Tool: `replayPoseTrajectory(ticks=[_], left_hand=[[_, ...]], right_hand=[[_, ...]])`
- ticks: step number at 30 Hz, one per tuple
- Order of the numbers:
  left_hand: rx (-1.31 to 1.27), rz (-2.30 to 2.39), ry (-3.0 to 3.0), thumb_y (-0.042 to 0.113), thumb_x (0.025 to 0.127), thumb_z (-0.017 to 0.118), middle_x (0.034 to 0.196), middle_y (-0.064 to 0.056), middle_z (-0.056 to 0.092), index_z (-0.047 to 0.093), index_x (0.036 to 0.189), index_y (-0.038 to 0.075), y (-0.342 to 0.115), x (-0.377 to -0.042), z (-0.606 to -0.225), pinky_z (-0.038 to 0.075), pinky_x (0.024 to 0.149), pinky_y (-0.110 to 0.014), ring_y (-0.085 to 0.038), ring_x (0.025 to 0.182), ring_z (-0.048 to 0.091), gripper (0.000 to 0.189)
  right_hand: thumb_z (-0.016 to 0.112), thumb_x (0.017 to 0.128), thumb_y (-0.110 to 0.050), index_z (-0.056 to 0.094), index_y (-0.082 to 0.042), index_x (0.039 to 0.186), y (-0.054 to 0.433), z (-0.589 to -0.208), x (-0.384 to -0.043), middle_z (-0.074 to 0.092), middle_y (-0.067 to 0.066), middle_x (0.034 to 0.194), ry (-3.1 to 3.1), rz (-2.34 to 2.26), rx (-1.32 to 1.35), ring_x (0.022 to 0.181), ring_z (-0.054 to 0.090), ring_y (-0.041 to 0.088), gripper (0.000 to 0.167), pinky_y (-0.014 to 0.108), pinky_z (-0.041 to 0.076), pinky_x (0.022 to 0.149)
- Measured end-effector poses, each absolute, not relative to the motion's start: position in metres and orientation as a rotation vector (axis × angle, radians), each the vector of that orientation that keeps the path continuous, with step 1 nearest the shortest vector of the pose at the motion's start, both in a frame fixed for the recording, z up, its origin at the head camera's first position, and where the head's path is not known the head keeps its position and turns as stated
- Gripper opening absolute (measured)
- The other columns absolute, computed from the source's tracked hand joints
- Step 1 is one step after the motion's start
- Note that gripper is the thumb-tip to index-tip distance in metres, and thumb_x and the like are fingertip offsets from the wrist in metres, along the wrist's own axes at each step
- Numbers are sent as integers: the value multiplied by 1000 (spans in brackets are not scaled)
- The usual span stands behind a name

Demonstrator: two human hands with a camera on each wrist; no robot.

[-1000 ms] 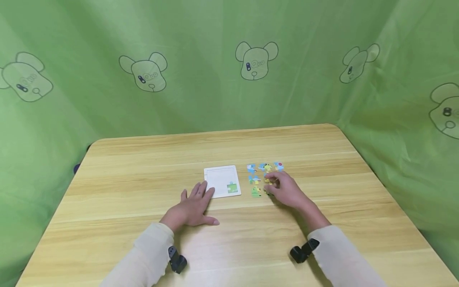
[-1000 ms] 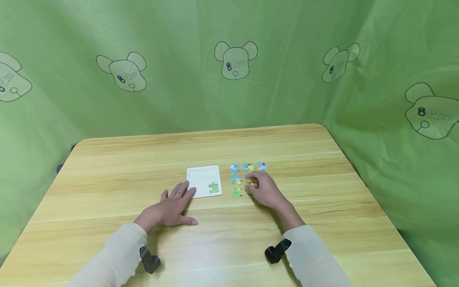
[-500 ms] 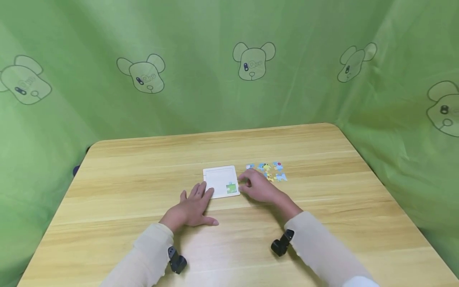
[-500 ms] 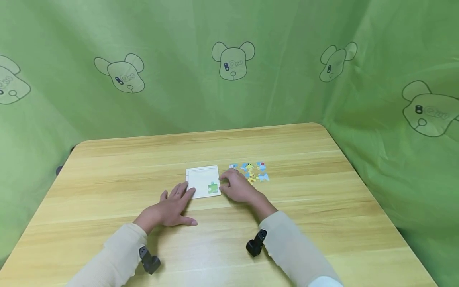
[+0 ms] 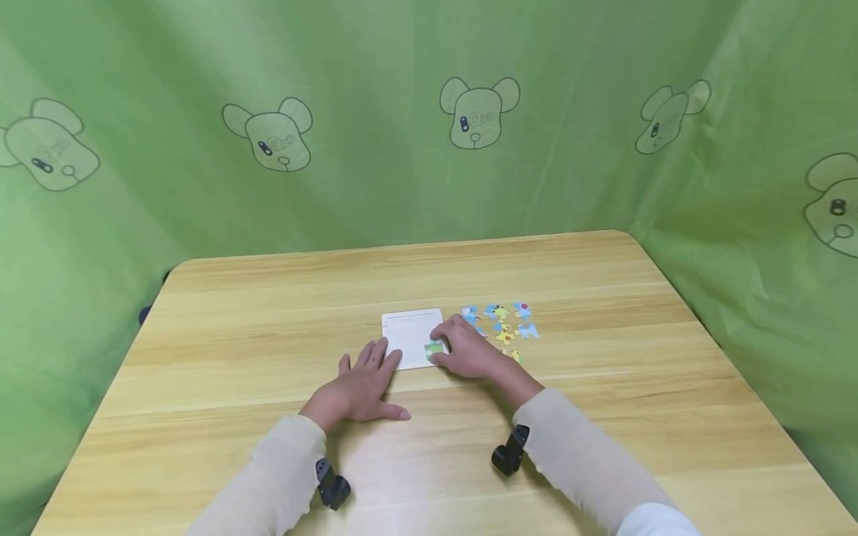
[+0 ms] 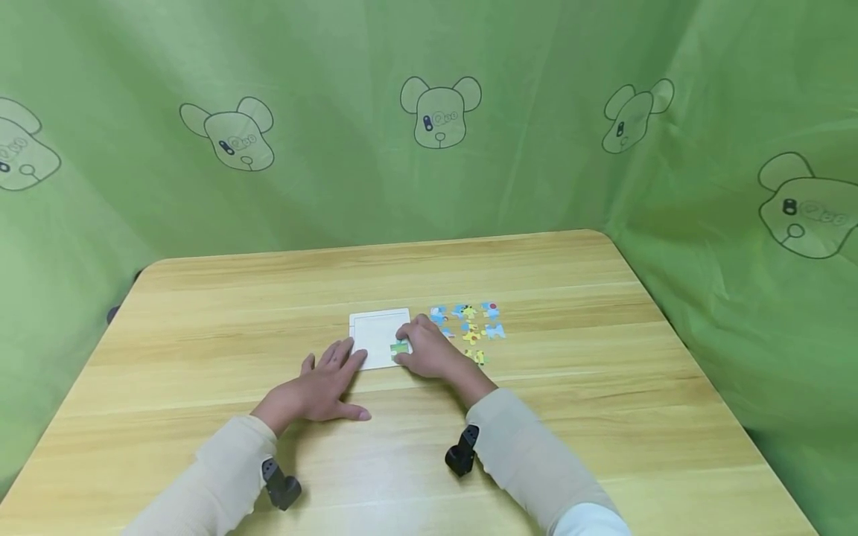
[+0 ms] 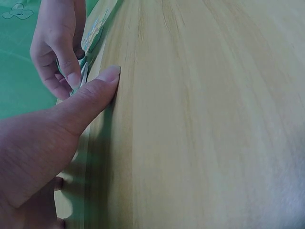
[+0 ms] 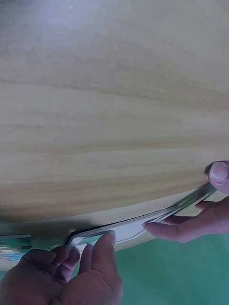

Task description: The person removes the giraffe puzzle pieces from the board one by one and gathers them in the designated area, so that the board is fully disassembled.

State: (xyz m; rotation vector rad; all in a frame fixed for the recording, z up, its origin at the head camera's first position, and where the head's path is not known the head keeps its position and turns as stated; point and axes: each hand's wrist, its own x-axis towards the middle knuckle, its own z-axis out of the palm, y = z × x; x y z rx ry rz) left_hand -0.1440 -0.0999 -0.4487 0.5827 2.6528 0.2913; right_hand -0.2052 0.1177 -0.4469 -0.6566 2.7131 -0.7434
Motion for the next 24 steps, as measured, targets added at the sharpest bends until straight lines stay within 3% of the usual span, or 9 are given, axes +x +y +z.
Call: replayPoseTrajectory(ticks=[11, 17, 24], left_hand=[[575, 290, 2651, 72, 75, 57, 158, -18, 4, 14, 152, 16, -100, -146, -449, 13, 104, -69, -38, 144, 6, 104], [576, 287, 2655, 72, 75, 57, 158, -18, 5, 14, 152, 16, -100, -146, -450, 13, 104, -69, -38, 144, 6, 104], [573, 280, 2653, 73, 75, 56, 158, -18, 4, 14, 152, 16, -99, -146, -451, 13, 104, -69, -38, 144, 5, 104]], right_hand=[[72, 82, -19, 58, -8, 108, 114, -450, -206, 55, 6, 101, 2717, -813, -670, 93, 50, 18, 32, 36, 45, 87], [72, 83, -23, 59, -4, 118, 114, -450, -205, 54, 6, 101, 2750, -763, -617, 92, 48, 19, 42, 34, 44, 86], [72, 82, -25, 63, -3, 113, 115, -452, -205, 54, 7, 101, 2754, -748, -617, 93, 48, 20, 39, 37, 43, 87]])
